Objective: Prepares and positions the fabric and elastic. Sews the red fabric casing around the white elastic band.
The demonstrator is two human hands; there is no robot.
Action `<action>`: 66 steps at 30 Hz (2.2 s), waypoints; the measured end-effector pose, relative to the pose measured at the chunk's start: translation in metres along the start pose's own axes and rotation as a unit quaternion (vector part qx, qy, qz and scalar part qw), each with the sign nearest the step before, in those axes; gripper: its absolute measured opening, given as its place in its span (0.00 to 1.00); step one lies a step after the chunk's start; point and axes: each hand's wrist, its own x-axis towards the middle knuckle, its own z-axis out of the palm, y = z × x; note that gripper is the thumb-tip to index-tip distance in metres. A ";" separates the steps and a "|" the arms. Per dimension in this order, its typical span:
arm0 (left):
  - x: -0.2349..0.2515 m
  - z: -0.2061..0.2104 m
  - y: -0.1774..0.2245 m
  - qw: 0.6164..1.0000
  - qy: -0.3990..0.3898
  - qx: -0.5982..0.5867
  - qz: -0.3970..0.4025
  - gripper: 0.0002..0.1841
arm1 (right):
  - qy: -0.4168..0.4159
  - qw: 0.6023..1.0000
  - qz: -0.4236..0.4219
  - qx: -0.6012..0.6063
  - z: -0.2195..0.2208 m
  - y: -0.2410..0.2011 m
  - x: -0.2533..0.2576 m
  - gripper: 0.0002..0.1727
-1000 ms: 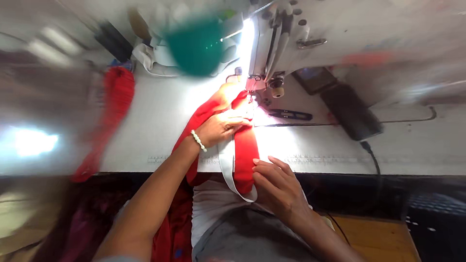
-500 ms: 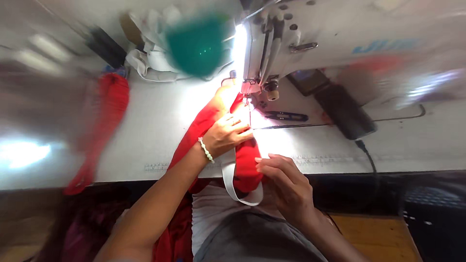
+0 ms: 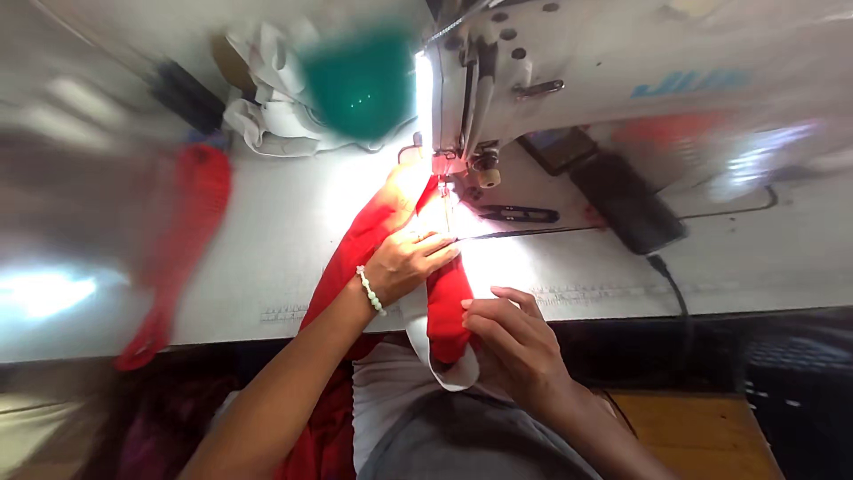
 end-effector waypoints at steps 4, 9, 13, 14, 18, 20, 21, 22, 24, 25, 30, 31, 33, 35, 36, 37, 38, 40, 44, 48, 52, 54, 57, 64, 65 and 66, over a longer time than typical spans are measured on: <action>-0.027 -0.014 0.007 0.980 -0.103 -0.124 -0.122 0.23 | -0.028 0.999 -0.001 -0.031 0.011 0.002 -0.020 0.08; -0.017 -0.016 0.021 0.974 -0.097 -0.076 -0.190 0.21 | -0.032 0.998 -0.020 -0.049 0.020 -0.004 -0.022 0.08; -0.014 -0.009 0.027 0.974 -0.081 -0.018 -0.211 0.21 | -0.047 0.997 -0.014 -0.059 0.015 -0.005 -0.026 0.08; -0.016 -0.010 0.027 0.973 -0.089 -0.018 -0.213 0.21 | -0.049 0.997 -0.010 -0.060 0.014 -0.005 -0.027 0.08; -0.017 -0.012 0.027 0.971 -0.105 -0.017 -0.216 0.23 | -0.060 0.996 -0.001 -0.064 0.011 -0.005 -0.027 0.09; -0.016 -0.011 0.023 0.971 -0.102 -0.013 -0.216 0.22 | -0.060 0.996 0.004 -0.062 0.011 -0.002 -0.023 0.09; -0.015 -0.010 0.019 0.971 -0.103 -0.010 -0.214 0.22 | -0.059 0.996 0.006 -0.063 0.012 0.001 -0.019 0.09; -0.013 -0.009 0.014 0.972 -0.102 -0.007 -0.210 0.22 | -0.059 0.996 0.008 -0.064 0.013 0.004 -0.015 0.09; -0.009 -0.007 0.001 0.973 -0.112 -0.004 -0.200 0.22 | -0.064 0.995 0.010 -0.072 0.014 0.010 -0.004 0.10; -0.006 -0.006 -0.005 0.974 -0.116 -0.004 -0.195 0.22 | -0.070 0.994 0.011 -0.078 0.015 0.012 0.002 0.10; 0.011 -0.007 -0.031 0.976 -0.134 0.004 -0.174 0.23 | -0.087 0.991 0.015 -0.101 0.019 0.028 0.025 0.12; 0.013 -0.005 -0.034 0.978 -0.125 0.012 -0.167 0.22 | -0.090 0.990 0.017 -0.108 0.020 0.031 0.028 0.12; 0.016 -0.002 -0.036 0.984 -0.098 0.033 -0.147 0.20 | -0.090 0.989 0.019 -0.113 0.022 0.039 0.035 0.13; 0.017 0.001 -0.033 0.989 -0.071 0.040 -0.127 0.18 | -0.093 0.989 0.020 -0.112 0.024 0.046 0.040 0.12; 0.015 0.003 -0.028 0.990 -0.055 0.037 -0.124 0.17 | -0.096 0.989 0.022 -0.111 0.024 0.048 0.042 0.12; 0.013 0.003 -0.020 0.991 -0.043 0.028 -0.127 0.17 | -0.099 0.989 0.023 -0.110 0.023 0.049 0.043 0.12; 0.011 0.002 -0.010 0.990 -0.037 0.019 -0.137 0.16 | -0.098 0.989 0.024 -0.107 0.023 0.050 0.043 0.12; 0.004 -0.002 0.010 0.984 -0.050 0.006 -0.171 0.16 | -0.095 0.990 0.028 -0.102 0.022 0.050 0.041 0.12; -0.001 -0.001 0.015 0.979 -0.067 0.025 -0.193 0.17 | -0.100 0.989 0.034 -0.102 0.022 0.052 0.044 0.12; 0.006 -0.003 -0.009 0.978 -0.091 0.026 -0.187 0.18 | -0.114 0.987 0.033 -0.106 0.026 0.068 0.059 0.12; 0.014 -0.003 -0.032 0.977 -0.097 -0.007 -0.189 0.20 | -0.126 0.985 0.035 -0.112 0.030 0.083 0.076 0.10; 0.016 -0.001 -0.039 0.978 -0.065 -0.021 -0.198 0.20 | -0.132 0.984 0.036 -0.116 0.032 0.088 0.084 0.10; 0.016 0.001 -0.045 0.977 -0.049 -0.034 -0.202 0.19 | -0.130 0.984 0.040 -0.113 0.034 0.093 0.087 0.11; 0.023 0.000 -0.052 0.976 -0.048 -0.045 -0.208 0.17 | -0.106 0.989 0.054 -0.087 0.039 0.102 0.087 0.12; 0.025 0.000 -0.054 0.975 -0.047 -0.046 -0.211 0.16 | -0.105 0.989 0.062 -0.085 0.040 0.104 0.089 0.12; 0.027 -0.001 -0.054 0.975 -0.048 -0.044 -0.211 0.16 | -0.105 0.988 0.073 -0.082 0.041 0.104 0.090 0.12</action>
